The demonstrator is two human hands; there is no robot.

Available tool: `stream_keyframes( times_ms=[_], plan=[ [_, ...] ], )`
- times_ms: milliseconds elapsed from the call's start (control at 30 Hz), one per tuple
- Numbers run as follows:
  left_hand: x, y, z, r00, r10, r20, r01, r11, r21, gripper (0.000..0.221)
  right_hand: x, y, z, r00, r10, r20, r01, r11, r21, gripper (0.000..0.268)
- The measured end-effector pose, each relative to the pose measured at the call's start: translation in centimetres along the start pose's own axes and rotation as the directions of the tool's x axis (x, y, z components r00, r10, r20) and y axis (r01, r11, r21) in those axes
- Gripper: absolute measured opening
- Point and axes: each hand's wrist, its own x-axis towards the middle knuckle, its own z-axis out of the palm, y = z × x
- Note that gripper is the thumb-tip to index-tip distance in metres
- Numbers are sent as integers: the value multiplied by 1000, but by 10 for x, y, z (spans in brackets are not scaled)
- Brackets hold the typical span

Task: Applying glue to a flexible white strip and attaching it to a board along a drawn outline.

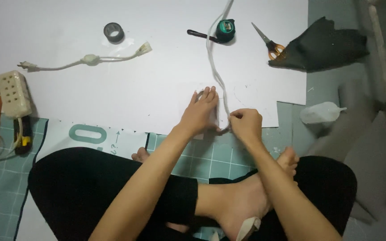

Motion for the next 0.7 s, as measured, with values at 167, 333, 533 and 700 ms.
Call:
stream_keyframes(
  times_ms=[167, 333, 533, 700],
  plan=[
    [-6, 6, -5, 999, 4, -41, -5, 1000, -26, 106, -9, -14, -1, 997, -15, -70, 18, 999, 41, 18],
    [2, -2, 7, 999, -5, -49, 4, 1000, -21, 110, -20, -23, -4, 994, -30, -103, 37, 997, 71, 16],
    [-2, 2, 0, 999, -17, -28, 17, 999, -29, 109, -15, -19, -1, 992, 5, -123, 7, 996, 93, 17],
    [-4, 6, -5, 1000, -18, -22, 18, 1000, -20, 111, -16, -17, 2, 990, 26, -135, -12, 995, 99, 16]
  ],
)
